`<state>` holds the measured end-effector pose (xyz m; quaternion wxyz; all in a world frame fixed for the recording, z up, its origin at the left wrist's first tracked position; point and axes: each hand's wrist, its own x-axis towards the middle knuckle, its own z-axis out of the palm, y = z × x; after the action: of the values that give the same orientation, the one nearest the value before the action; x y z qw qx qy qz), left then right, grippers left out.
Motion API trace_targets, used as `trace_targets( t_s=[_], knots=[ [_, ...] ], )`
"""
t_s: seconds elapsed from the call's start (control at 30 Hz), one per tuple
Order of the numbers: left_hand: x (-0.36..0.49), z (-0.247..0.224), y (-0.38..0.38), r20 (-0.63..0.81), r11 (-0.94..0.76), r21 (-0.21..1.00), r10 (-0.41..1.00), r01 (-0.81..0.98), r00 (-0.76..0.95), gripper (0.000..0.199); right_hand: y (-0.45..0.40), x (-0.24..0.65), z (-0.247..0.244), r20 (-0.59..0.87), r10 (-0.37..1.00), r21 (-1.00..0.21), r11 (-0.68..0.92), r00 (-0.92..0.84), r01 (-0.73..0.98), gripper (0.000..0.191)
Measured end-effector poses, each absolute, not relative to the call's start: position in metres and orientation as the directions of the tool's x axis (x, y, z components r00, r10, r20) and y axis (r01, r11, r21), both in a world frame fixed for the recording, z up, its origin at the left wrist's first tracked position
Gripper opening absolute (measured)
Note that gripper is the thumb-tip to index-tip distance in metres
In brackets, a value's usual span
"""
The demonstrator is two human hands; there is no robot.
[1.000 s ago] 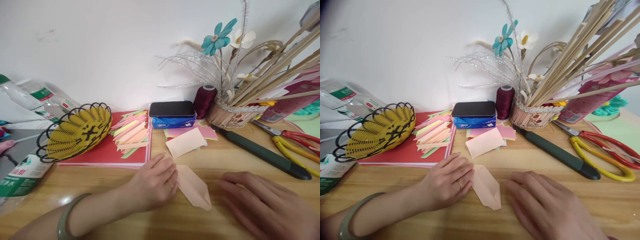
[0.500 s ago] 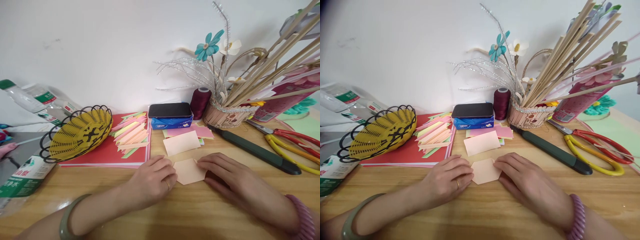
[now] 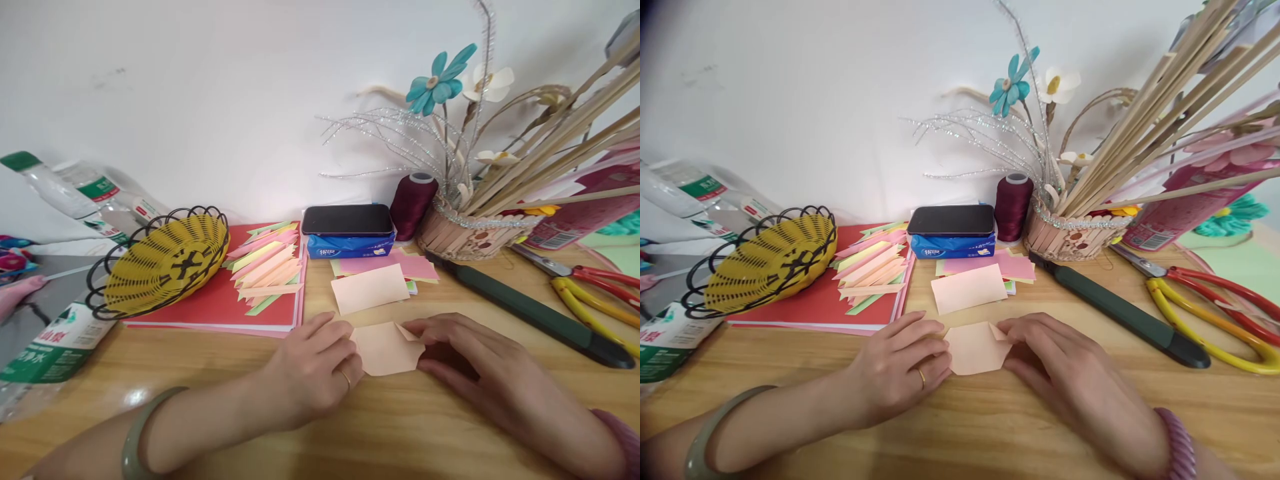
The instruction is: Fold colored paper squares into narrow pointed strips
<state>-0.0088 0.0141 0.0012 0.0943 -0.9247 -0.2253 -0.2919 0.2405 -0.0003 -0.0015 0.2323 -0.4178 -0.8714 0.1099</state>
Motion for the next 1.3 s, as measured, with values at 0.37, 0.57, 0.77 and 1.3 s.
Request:
trace_targets(
  t_s=[0.37, 0.57, 0.77, 1.3],
  knots=[
    [-0.010, 0.001, 0.014, 0.580, -0.878, -0.007, 0.386, 0.479, 0.717, 0.009, -0.008, 0.238, 0.003, 0.390, 0.747, -0.346, 0.661, -0.539, 0.666, 0.019],
    [-0.011, 0.002, 0.015, 0.577, -0.882, -0.008, 0.381, 0.472, 0.722, 0.010, -0.008, 0.236, 0.005, 0.284, 0.744, -0.461, 0.659, -0.604, 0.595, 0.028],
    [-0.010, 0.002, 0.014, 0.597, -0.887, -0.018, 0.361, 0.462, 0.717, 0.013, -0.010, 0.237, 0.000, 0.282, 0.732, -0.389, 0.678, -0.620, 0.623, 0.036],
    [-0.007, 0.004, 0.014, 0.522, -0.850, 0.164, 0.505, 0.500, 0.688, 0.018, -0.008, 0.232, 0.004, 0.315, 0.709, -0.296, 0.705, -0.631, 0.645, 0.022]
  ],
)
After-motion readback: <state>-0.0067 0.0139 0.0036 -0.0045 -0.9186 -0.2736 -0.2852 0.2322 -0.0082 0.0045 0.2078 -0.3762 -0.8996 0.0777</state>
